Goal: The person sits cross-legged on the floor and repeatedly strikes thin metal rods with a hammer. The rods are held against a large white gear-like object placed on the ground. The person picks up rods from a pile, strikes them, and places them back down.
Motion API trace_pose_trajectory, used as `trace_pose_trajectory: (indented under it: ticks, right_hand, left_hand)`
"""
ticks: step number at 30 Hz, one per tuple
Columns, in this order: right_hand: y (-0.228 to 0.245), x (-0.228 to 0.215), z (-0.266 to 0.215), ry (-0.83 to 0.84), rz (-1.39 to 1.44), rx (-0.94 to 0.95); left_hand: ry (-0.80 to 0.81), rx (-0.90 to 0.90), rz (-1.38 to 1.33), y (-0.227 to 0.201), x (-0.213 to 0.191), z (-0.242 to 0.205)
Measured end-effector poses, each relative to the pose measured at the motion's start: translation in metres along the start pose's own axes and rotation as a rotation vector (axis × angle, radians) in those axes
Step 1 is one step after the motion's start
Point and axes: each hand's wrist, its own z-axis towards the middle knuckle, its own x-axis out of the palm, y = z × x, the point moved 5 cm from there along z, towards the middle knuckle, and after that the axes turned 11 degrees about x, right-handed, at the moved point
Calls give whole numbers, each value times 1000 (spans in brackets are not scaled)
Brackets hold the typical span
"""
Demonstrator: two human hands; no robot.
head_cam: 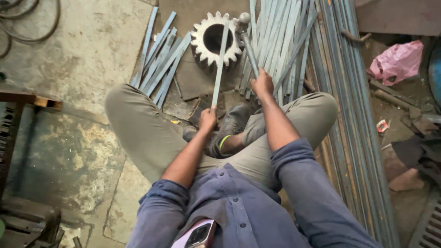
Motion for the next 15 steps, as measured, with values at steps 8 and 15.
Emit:
trace_pose_trajectory:
  ticks: [8, 15]
  right_hand:
    - [-33, 33, 10, 43, -31, 34]
    - [-40, 41, 3, 163, 349, 27]
  left_hand:
    - [416, 187, -948, -185, -26, -81]
    - [606, 130, -1287, -271, -22, -105]
